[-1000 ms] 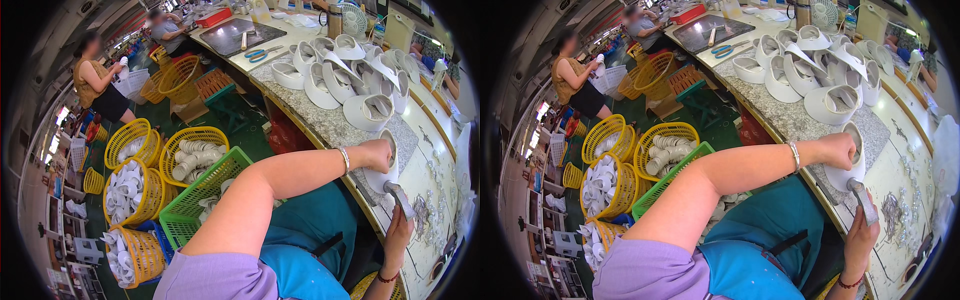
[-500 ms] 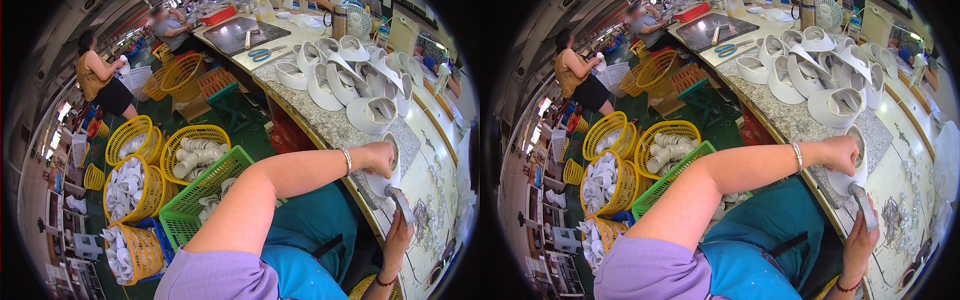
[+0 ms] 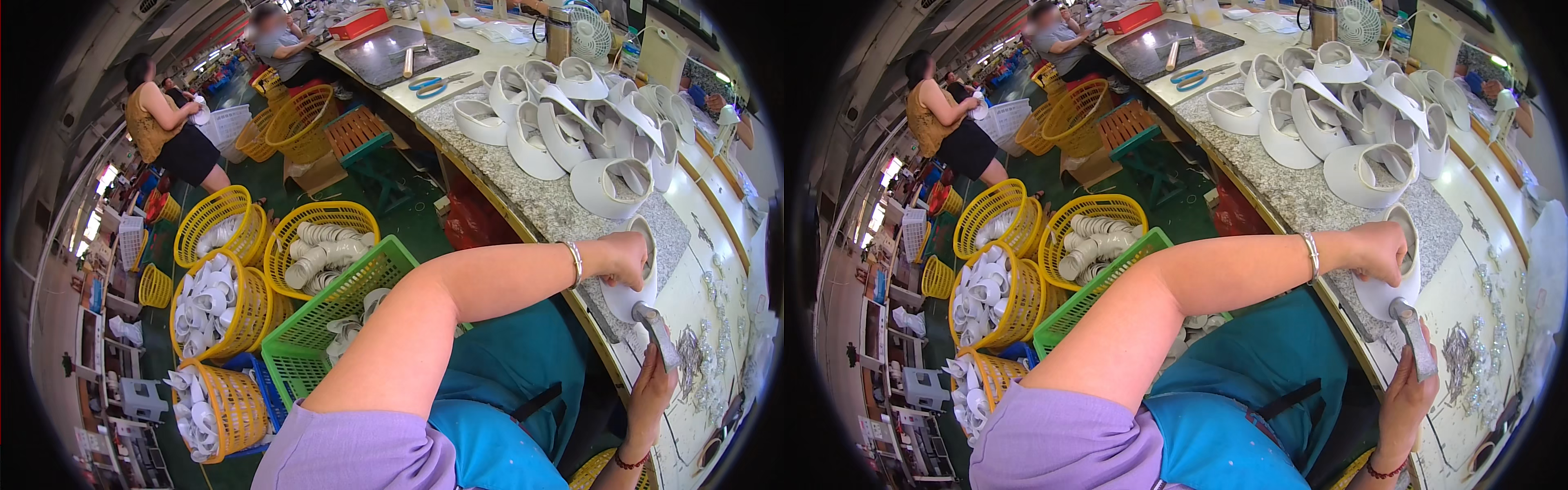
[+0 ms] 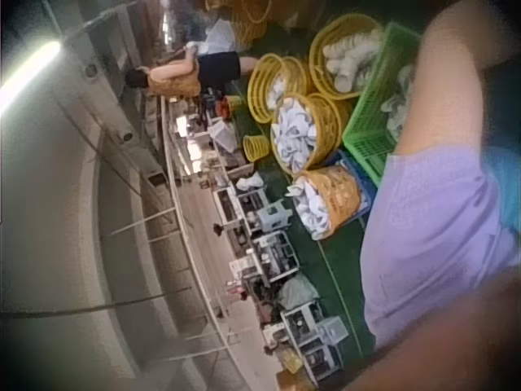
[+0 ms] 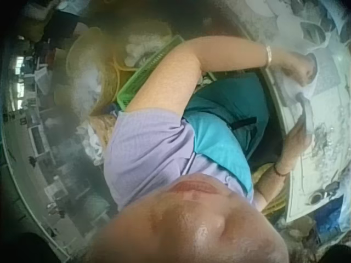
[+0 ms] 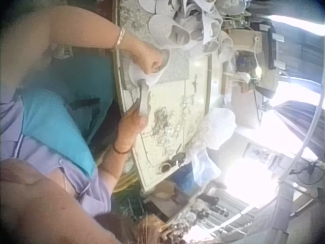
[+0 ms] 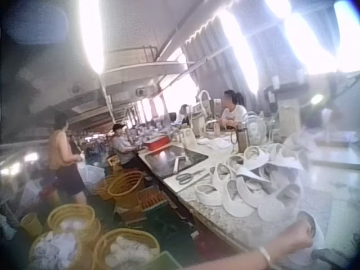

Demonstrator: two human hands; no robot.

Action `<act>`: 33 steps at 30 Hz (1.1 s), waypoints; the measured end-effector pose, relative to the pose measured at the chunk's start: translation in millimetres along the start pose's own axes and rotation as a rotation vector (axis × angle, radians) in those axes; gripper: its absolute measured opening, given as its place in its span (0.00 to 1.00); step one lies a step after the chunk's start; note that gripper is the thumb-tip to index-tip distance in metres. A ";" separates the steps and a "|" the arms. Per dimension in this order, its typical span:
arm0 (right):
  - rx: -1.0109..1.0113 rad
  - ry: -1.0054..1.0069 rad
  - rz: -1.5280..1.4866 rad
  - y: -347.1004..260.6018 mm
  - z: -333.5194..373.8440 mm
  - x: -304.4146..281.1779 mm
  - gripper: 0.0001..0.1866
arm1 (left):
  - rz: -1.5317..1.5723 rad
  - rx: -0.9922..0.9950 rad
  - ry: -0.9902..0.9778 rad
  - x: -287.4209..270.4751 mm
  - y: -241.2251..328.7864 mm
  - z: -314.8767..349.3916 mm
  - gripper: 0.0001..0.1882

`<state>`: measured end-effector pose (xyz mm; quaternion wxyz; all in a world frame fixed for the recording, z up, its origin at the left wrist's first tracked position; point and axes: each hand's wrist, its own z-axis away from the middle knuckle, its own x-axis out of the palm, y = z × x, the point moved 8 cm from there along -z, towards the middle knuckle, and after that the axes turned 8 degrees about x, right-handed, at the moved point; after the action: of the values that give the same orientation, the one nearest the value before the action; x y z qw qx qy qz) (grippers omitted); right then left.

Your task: The recorder is using a hammer to secure components on white shoe uppers at a manufacturing workstation.

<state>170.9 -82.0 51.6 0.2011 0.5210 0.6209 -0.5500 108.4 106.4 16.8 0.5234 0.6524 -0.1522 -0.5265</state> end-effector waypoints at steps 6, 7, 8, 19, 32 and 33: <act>0.017 -0.003 -0.024 4.1 -0.2 0.2 0.15 | 0.055 -0.010 -0.011 0.5 -0.7 -2.6 0.09; 0.016 -0.003 -0.024 6.0 0.0 0.2 0.15 | 0.055 -0.010 -0.011 0.2 -0.4 -2.4 0.09; 0.018 -0.016 -0.016 8.2 0.1 1.2 0.15 | 0.066 -0.013 -0.013 0.4 0.1 -2.1 0.09; -0.089 0.039 -0.018 -4.4 -1.5 -1.9 0.15 | -0.006 -0.017 -0.026 0.4 0.9 -4.5 0.09; -0.103 0.052 -0.043 -8.4 -0.8 -3.0 0.16 | -0.005 0.003 -0.015 -0.8 3.0 -0.9 0.08; -0.079 0.046 -0.064 -8.1 -1.2 -3.3 0.16 | 0.009 0.012 -0.014 -0.7 2.7 -1.0 0.08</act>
<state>165.5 -81.1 58.5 0.1895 0.5053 0.6630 -0.5189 110.0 106.4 19.3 0.5209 0.6510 -0.1619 -0.5279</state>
